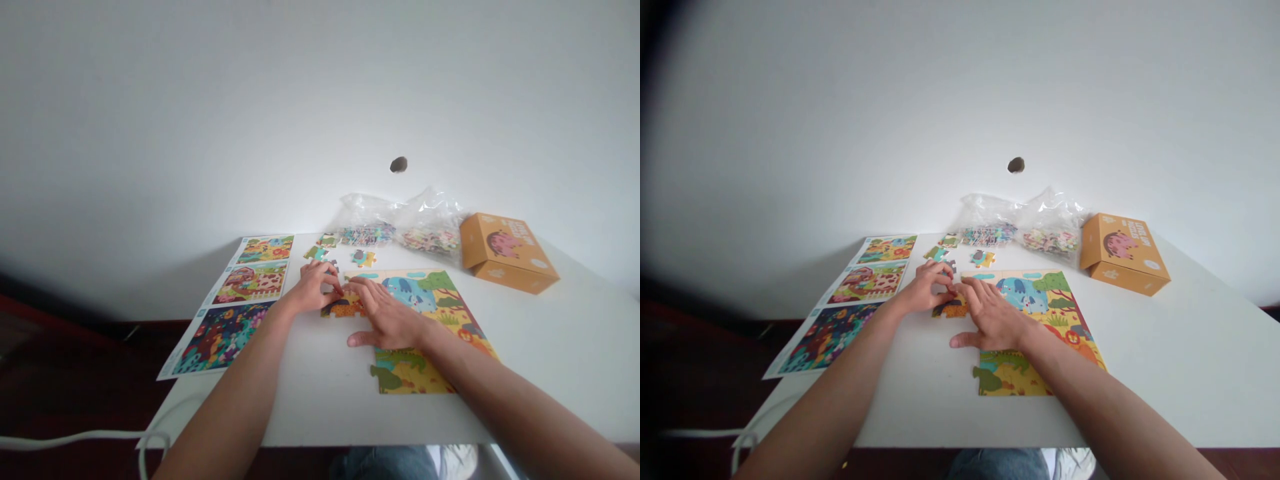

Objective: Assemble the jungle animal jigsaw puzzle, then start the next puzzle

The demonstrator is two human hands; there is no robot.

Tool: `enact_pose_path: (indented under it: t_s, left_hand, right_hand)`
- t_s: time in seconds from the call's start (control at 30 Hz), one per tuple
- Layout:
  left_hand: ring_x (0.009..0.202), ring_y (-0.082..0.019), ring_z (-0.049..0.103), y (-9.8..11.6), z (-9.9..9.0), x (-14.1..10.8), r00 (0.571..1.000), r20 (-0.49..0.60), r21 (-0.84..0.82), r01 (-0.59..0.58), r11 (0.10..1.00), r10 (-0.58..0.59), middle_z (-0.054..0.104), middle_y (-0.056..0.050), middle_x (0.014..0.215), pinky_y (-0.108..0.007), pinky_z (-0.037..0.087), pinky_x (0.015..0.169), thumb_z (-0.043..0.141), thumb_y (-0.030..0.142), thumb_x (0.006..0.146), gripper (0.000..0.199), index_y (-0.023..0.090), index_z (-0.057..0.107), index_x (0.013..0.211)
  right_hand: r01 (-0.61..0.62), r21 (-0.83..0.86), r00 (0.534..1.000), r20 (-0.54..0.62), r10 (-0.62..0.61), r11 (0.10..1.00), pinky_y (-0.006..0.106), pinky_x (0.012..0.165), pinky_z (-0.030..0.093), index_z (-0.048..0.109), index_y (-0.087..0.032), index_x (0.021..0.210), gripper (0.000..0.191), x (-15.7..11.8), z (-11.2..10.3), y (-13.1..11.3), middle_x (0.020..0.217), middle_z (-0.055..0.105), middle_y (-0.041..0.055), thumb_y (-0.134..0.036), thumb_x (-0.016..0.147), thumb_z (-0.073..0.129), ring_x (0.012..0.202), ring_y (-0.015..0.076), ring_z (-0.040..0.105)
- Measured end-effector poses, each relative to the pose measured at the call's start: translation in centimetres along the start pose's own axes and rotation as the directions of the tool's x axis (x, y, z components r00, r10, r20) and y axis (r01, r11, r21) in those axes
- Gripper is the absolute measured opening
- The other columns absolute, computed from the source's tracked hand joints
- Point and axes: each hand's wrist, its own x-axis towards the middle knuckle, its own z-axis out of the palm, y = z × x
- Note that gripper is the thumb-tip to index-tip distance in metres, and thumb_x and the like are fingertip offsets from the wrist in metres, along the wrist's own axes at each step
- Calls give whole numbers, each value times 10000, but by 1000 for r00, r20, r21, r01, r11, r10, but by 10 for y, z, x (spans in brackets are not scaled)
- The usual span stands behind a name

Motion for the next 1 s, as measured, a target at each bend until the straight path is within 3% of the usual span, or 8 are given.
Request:
enact_pose_path:
  t_s: [0.13, 0.27, 0.53, 0.73, 0.8, 0.87, 0.93, 1.0]
  left_hand:
    - [1012, -248, 507, 0, 0, 0, 1000, 19, 34, -1, 999, 0, 633, -47, 1009, -416, 332, 998, 745, 305, 745, 49, 266, 771, 731]
    - [1004, -244, 511, -1, 1, 0, 1000, 10, 41, -8, 999, 7, 631, -47, 1000, -401, 344, 983, 738, 310, 753, 67, 252, 759, 727]
    - [1038, -243, 514, 2, -1, 1, 999, 41, 76, -5, 997, 2, 626, -31, 1030, -411, 342, 993, 730, 293, 760, 53, 266, 770, 737]
    - [1062, -243, 517, 4, -3, 0, 998, 58, 105, 17, 994, -23, 624, -23, 1052, -422, 346, 1016, 716, 323, 782, 72, 292, 780, 795]
    - [1079, -242, 516, 2, -3, 0, 999, 15, 117, 41, 992, -43, 629, -25, 1068, -423, 351, 1027, 694, 314, 800, 128, 308, 783, 892]
    - [1113, -248, 508, -1, -1, 1, 991, -85, 156, 116, 981, -104, 634, -28, 1122, -433, 352, 1035, 656, 291, 824, 193, 314, 773, 975]
    - [1170, -273, 480, -6, 1, 2, 959, -197, 212, 245, 946, -204, 623, -29, 1216, -463, 350, 1039, 622, 295, 843, 233, 324, 760, 1029]
    - [1205, -311, 452, -11, 4, 2, 920, -243, 257, 366, 894, -307, 602, -26, 1297, -509, 350, 1033, 609, 344, 852, 274, 341, 739, 1093]
  right_hand:
    - [18, -35, 992, 126, -13, 999, 602, 1145, 220, 470, -266, 1408, 734, 1, 3, 0, 1490, 338, 164, -691, 823, 602, 1429, 375, 250]
    - [-42, -12, 996, 75, 43, 999, 584, 1134, 260, 366, -190, 1477, 851, 2, 1, -1, 1490, 317, 231, -702, 833, 578, 1419, 360, 285]
    - [-23, -52, 994, 105, 28, 998, 589, 1145, 233, 545, -301, 1385, 621, 2, 4, 5, 1539, 247, 154, -658, 877, 552, 1439, 380, 234]
    - [-91, -95, 996, -11, 91, 991, 467, 1055, 380, 620, -261, 1307, 501, 4, 3, 16, 1350, 491, 149, -553, 902, 576, 1251, 311, 484]
    - [-268, -127, 957, -146, 249, 955, 381, 955, 437, 696, -222, 1161, 327, 3, -4, 27, 1141, 608, 119, -398, 950, 518, 1049, 245, 591]
    - [-484, -146, 857, -280, 433, 863, 328, 862, 450, 722, -197, 1054, 276, 0, -12, 41, 1041, 638, 102, -293, 939, 490, 894, 205, 619]
    - [-629, -163, 766, -297, 570, 760, 310, 793, 440, 716, -191, 1053, 258, -5, -19, 53, 975, 653, 92, -275, 889, 534, 832, 204, 620]
    - [-689, -181, 721, -263, 640, 702, 304, 763, 426, 703, -193, 1073, 274, -10, -22, 61, 937, 659, 91, -293, 866, 553, 823, 212, 620]
